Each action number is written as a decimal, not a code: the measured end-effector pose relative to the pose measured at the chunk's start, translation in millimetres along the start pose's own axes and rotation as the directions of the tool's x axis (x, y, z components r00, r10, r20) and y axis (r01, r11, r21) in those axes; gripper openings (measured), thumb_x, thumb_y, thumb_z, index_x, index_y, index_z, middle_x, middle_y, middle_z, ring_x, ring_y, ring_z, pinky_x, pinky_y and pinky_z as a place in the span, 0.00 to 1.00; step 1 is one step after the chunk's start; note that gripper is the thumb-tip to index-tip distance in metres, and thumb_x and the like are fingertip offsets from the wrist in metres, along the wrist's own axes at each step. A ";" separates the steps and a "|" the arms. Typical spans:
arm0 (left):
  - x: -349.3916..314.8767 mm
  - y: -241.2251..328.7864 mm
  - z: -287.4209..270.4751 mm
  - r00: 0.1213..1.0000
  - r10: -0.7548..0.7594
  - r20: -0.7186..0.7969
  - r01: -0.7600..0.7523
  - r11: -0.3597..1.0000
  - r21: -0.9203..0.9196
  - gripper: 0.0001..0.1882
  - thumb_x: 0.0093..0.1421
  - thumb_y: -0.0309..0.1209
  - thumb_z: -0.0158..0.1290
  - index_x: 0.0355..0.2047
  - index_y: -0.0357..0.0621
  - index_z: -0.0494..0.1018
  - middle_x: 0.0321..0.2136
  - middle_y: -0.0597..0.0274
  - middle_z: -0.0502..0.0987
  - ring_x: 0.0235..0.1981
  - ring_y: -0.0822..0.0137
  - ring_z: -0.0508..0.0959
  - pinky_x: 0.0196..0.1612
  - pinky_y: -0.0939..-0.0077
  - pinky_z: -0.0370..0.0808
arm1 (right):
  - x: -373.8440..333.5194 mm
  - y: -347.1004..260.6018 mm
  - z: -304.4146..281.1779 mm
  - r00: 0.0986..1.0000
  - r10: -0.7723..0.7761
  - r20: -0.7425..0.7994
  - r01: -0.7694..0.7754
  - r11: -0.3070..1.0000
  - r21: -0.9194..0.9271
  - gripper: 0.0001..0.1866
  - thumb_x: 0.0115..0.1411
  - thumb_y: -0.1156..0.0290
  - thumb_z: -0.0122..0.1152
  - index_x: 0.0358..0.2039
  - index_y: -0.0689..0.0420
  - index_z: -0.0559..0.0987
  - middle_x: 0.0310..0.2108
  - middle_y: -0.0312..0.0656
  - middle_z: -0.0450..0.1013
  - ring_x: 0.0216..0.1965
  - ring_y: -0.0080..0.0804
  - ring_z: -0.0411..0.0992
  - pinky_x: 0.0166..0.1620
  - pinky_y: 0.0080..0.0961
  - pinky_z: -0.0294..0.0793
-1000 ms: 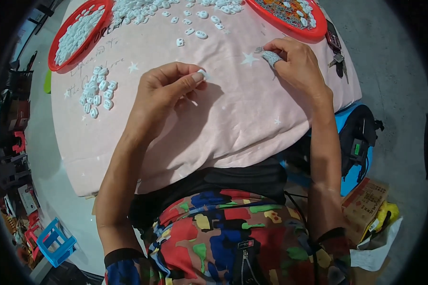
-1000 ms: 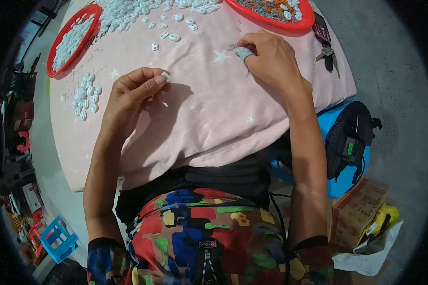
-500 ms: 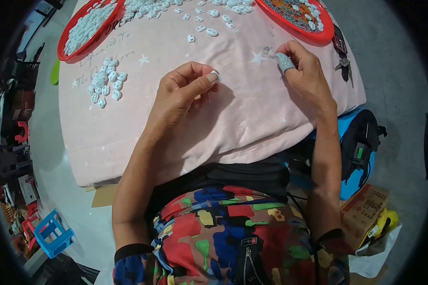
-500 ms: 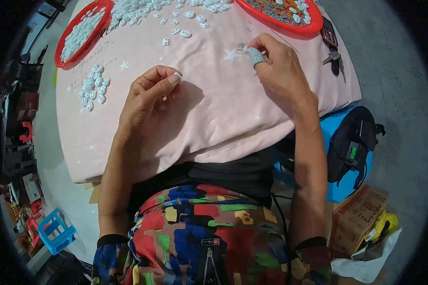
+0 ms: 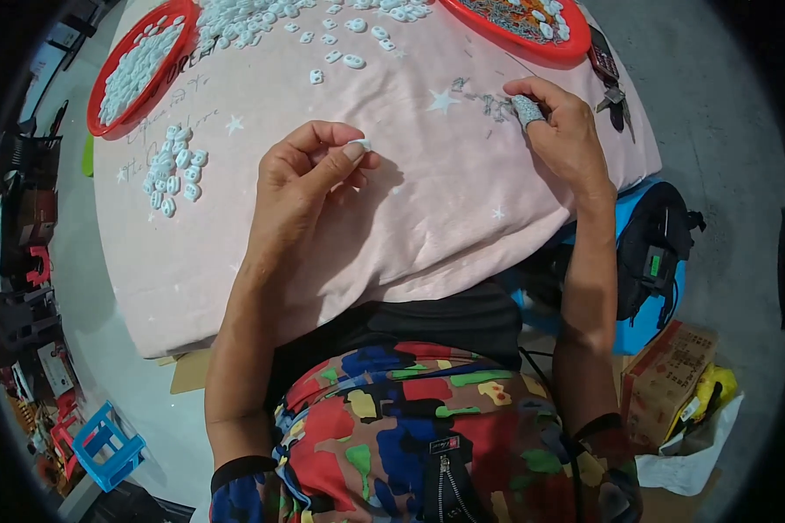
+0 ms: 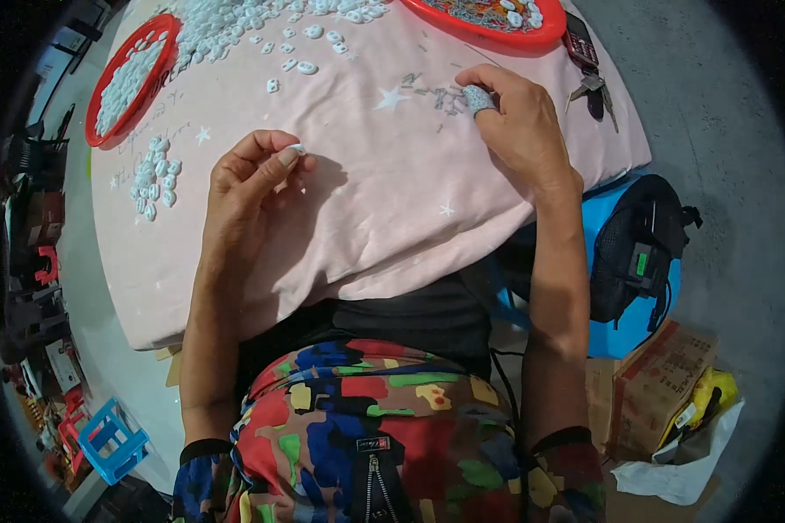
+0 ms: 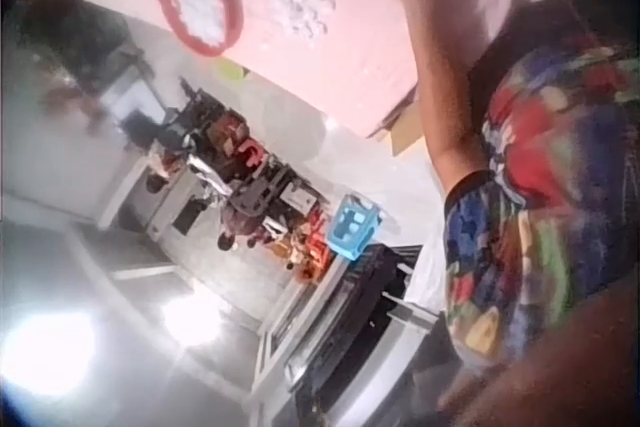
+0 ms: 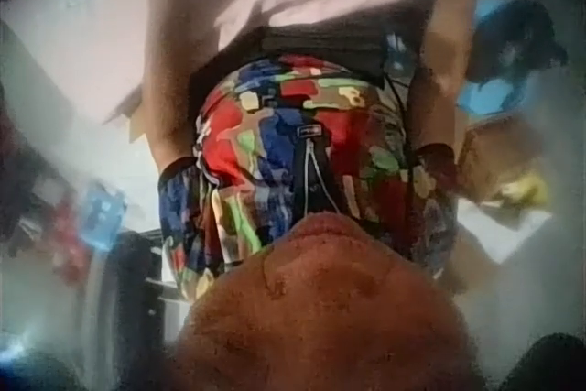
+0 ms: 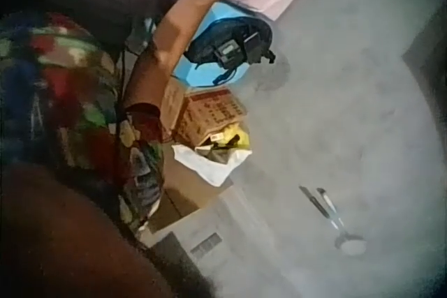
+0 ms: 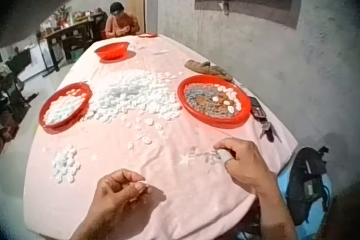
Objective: The person assembles plastic cord locks by inserting small metal springs and plastic pieces into toggle housings and pressing the components together by hand.
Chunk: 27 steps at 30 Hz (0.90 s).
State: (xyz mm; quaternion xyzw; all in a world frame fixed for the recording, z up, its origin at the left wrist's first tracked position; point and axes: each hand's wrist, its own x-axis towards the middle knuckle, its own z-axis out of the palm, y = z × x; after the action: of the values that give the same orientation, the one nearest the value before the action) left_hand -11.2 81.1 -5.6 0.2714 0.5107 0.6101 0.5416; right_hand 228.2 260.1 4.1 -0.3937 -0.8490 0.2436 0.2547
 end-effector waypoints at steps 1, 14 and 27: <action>-0.9 0.4 1.0 1.000 0.000 0.005 0.000 1.000 -0.002 0.06 0.61 0.28 0.56 0.38 0.41 0.75 0.29 0.64 0.79 0.26 0.80 0.73 0.30 0.89 0.67 | -1.5 0.7 0.5 0.999 -0.046 -0.026 0.045 0.998 -0.032 0.18 0.50 0.83 0.49 0.42 0.62 0.79 0.30 0.40 0.77 0.30 0.20 0.71 0.36 0.19 0.70; -4.7 -0.5 3.8 0.999 0.024 -0.036 -0.022 0.998 0.052 0.08 0.60 0.28 0.58 0.39 0.41 0.77 0.28 0.72 0.77 0.26 0.84 0.71 0.29 0.91 0.65 | 8.6 -11.4 5.8 0.981 -0.184 0.060 0.194 0.922 -0.336 0.10 0.52 0.77 0.55 0.36 0.60 0.77 0.31 0.47 0.74 0.30 0.44 0.74 0.35 0.34 0.71; -4.9 3.2 1.9 0.996 -0.071 0.048 0.074 0.996 -0.045 0.06 0.60 0.28 0.56 0.37 0.42 0.74 0.29 0.63 0.79 0.26 0.79 0.72 0.29 0.88 0.66 | -14.1 -29.6 13.5 0.998 -0.053 0.038 0.053 0.998 0.023 0.09 0.57 0.78 0.46 0.37 0.64 0.73 0.27 0.48 0.70 0.28 0.34 0.66 0.36 0.29 0.68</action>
State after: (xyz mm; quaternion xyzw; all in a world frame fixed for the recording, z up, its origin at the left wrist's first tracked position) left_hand -9.4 77.4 -0.9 0.2539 0.4930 0.5955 0.5812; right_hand 211.5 229.1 8.7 -0.3635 -0.8612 0.2534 0.2490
